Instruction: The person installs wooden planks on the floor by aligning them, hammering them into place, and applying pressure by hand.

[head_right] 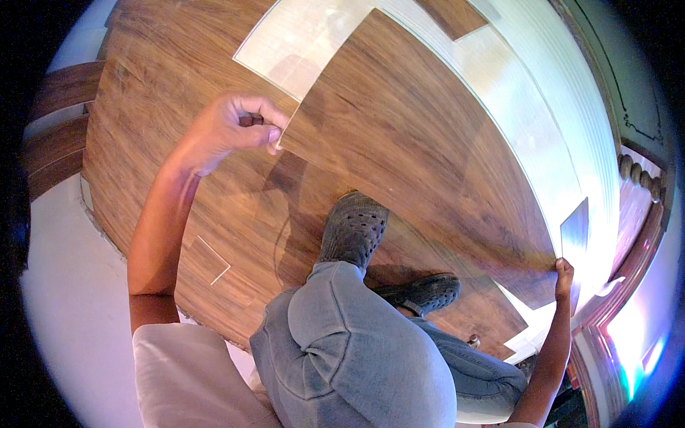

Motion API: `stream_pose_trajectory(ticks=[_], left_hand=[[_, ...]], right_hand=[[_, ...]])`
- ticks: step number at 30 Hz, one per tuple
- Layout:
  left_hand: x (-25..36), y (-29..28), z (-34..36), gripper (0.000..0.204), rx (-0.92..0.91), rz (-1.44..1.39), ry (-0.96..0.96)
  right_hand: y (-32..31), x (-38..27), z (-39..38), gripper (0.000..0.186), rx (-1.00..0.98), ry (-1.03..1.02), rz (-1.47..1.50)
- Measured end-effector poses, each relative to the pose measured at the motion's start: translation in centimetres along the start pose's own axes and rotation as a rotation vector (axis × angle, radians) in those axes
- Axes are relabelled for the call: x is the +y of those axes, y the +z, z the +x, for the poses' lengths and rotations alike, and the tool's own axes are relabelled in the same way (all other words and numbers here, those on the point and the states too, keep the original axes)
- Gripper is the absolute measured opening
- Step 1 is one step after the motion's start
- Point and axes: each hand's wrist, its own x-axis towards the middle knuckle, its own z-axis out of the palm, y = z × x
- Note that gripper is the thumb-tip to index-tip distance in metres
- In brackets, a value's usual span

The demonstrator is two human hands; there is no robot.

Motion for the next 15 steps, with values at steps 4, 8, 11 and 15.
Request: stream_pose_trajectory(ticks=[4, 8, 11, 15], left_hand=[[-0.43, -0.04, 0.22, 0.014, -0.005, -0.017, 0.013], [-0.47, 0.01, 0.19, 0.013, 0.016, -0.027, -0.007], [-0.51, 0.07, 0.31, 0.013, 0.028, -0.024, -0.018], [-1.08, -0.23, 0.58, 0.013, 0.012, -0.045, -0.021]], right_hand=[[0.27, -0.23, -0.05, 0.056, 0.016, 0.000, 0.006], [0.33, -0.38, 0.00, 0.057, 0.023, 0.017, -0.034], [0.23, -0.06, 0.02, 0.057, 0.025, 0.021, -0.016], [0.16, -0.30, 0.18, 0.056, 0.007, 0.030, -0.029]])
